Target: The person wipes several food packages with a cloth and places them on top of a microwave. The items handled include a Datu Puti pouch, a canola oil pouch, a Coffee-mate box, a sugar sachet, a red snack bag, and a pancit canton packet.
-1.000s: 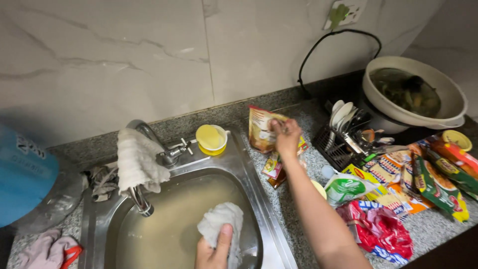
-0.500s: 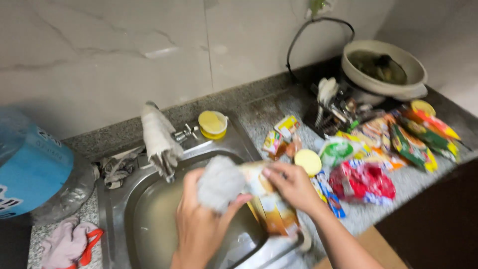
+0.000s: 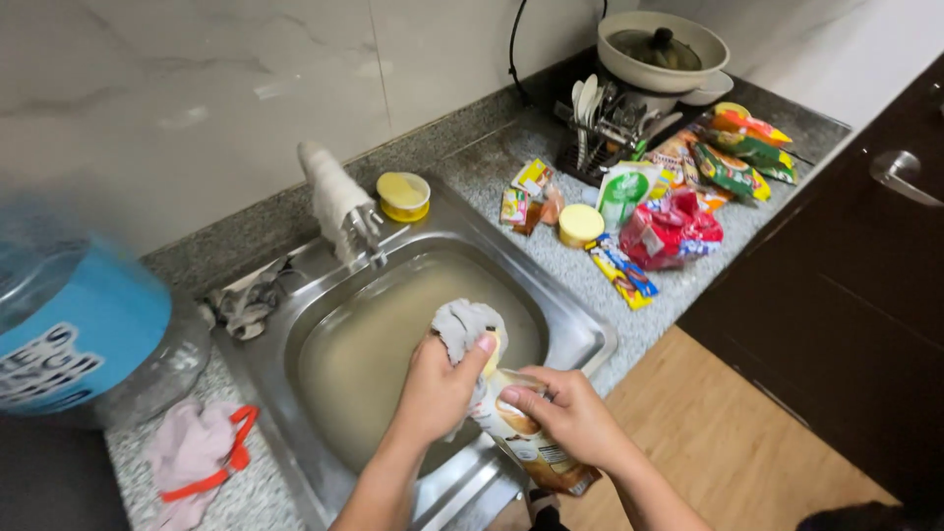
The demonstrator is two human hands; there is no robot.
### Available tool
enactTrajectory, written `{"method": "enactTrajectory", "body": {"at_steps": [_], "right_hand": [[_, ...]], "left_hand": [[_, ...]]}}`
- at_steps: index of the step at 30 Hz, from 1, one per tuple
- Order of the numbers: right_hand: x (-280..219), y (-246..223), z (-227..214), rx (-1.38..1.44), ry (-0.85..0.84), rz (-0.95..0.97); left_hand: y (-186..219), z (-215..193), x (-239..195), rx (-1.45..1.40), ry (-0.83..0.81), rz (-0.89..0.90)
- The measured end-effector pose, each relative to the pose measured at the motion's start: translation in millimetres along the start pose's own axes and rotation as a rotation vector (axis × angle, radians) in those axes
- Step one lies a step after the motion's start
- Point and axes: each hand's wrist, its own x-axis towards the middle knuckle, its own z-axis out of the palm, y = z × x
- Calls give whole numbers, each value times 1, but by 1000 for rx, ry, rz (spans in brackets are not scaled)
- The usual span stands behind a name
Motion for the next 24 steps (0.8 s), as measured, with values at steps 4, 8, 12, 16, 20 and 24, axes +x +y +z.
{"method": "enactTrajectory", "body": {"at_steps": [4,8,12,16,20,24], "right_hand": [[-26,4,29,157,56,55],[-49,4,53,321,104,34],[-59,1,62,305,169,-12],[-67,6,63,268,214,-30],[-69,-2,62,250,229,-41],[-64,-6,61,187,264,-15]], "left_hand": [[-10,-1,-26,-132,57,22],[-14,-14,-35,-260,197,47],[3,-23,-40,-524,197,-16],[-1,-23,-42,-717,191,-106],[-5,-19,-38,-773,243,-128],[-8,-16,-29,-861,324,-224]]}}
